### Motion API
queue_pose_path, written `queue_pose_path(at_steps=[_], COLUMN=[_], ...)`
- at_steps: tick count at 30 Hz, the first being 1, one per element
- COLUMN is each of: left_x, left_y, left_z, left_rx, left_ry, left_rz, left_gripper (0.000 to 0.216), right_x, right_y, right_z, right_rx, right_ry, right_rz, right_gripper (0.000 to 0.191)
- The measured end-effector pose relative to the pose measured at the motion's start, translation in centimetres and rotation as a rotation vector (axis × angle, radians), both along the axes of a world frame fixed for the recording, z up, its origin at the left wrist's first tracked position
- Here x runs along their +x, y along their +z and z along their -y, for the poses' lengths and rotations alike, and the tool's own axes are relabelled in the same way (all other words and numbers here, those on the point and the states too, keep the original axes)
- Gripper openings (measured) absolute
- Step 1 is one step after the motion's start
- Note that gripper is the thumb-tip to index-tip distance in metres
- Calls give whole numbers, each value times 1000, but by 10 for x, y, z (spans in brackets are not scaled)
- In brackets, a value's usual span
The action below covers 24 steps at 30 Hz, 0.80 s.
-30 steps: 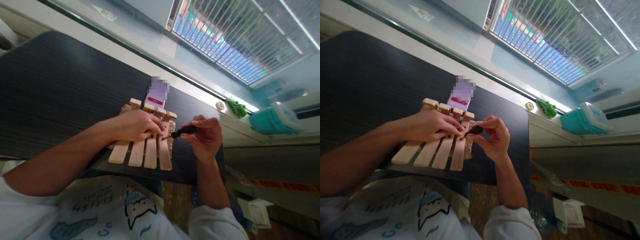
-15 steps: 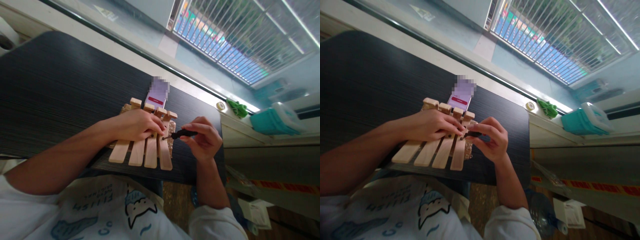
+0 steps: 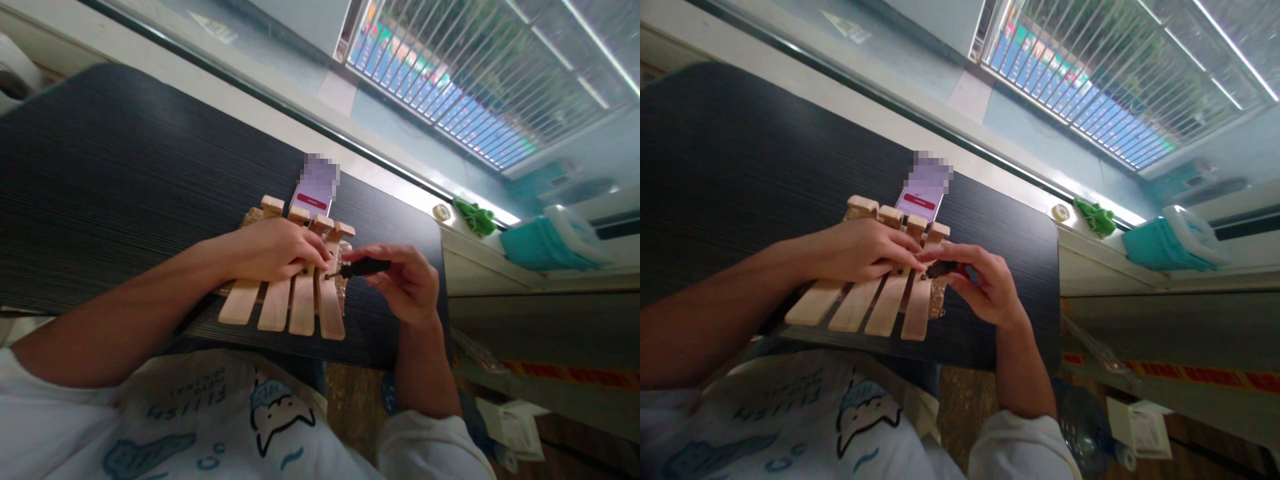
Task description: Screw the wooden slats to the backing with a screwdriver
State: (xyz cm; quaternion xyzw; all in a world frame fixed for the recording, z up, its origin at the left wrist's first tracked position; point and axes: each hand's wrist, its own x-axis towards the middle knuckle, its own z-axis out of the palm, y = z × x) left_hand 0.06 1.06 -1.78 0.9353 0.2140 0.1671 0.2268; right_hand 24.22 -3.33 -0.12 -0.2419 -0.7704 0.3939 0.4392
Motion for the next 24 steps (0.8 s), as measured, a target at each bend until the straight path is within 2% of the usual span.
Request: queue_pose_path(at_steps=[7,24], left_x=[1,1], left_y=[0,1], left_z=[1,1], left_rx=[-6,-69], left_ry=[5,11], left_rz=[-5,-7], left_gripper=[37,41], right_x=[0,-6], right_y=[-3,-10], right_z=[1,1], right_rx=[17,98], right_ry=[-95,-301], right_rz=[-14,-29], right_gripper=[31,32])
